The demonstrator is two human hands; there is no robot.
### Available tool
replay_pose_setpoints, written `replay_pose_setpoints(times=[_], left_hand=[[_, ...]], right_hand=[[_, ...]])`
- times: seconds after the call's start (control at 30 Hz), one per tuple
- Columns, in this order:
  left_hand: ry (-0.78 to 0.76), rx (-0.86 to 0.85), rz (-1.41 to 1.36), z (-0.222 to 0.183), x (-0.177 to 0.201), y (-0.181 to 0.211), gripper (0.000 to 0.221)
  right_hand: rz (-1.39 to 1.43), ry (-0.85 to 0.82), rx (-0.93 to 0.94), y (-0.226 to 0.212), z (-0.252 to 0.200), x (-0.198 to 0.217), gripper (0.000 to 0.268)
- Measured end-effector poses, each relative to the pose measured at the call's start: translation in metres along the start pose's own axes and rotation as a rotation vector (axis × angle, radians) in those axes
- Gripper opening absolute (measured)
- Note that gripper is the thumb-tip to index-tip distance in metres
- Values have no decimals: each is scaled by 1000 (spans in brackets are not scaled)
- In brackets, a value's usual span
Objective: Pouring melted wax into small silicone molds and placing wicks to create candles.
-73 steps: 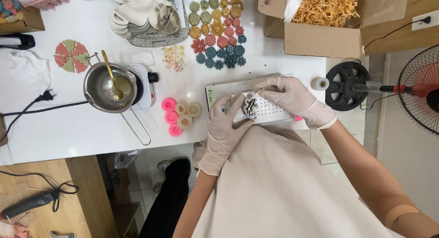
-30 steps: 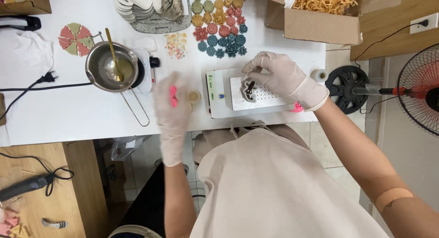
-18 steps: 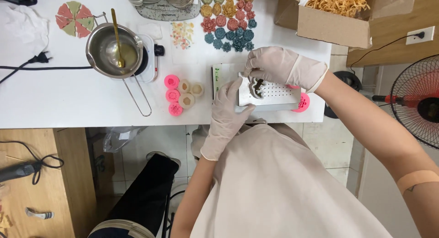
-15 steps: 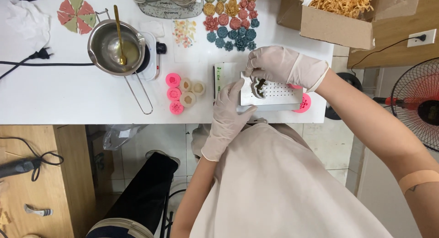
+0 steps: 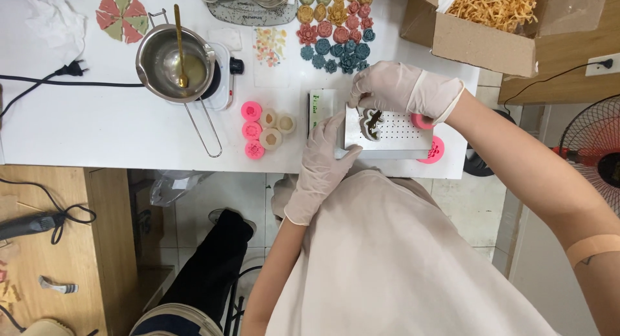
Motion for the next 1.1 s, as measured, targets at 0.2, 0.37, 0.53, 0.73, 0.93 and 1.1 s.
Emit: replay_pose_setpoints(times=[0.2, 0.37, 0.53, 0.73, 0.93, 1.1], left_hand=[[2, -21, 16, 0, -2, -5, 75], [2, -30, 18, 5, 3, -2, 74], [0, -37, 34, 7, 1, -6, 73], [5, 54, -96, 4, -20, -35, 63], [25, 259, -423, -2, -35, -52, 44], [-20, 388, -550, -6, -30, -43, 47]], right_hand=[[91, -52, -41, 3, 1, 5, 22], [88, -12, 85, 3, 4, 2, 23], [73, 9, 166, -4, 3, 5, 19], [90, 53, 113, 2, 0, 5, 21], [67, 117, 129, 16, 1, -9, 20], [125, 160, 113, 3, 2, 0, 25]])
Point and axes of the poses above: each hand's wrist, its own z-axis towards the middle knuckle, its own x-axis out of the back of the hand, y = z × x, the point moved 7 cm from there along z, towards the middle knuckle, and after that the axes turned 4 degrees about y, right-handed, at the moved point
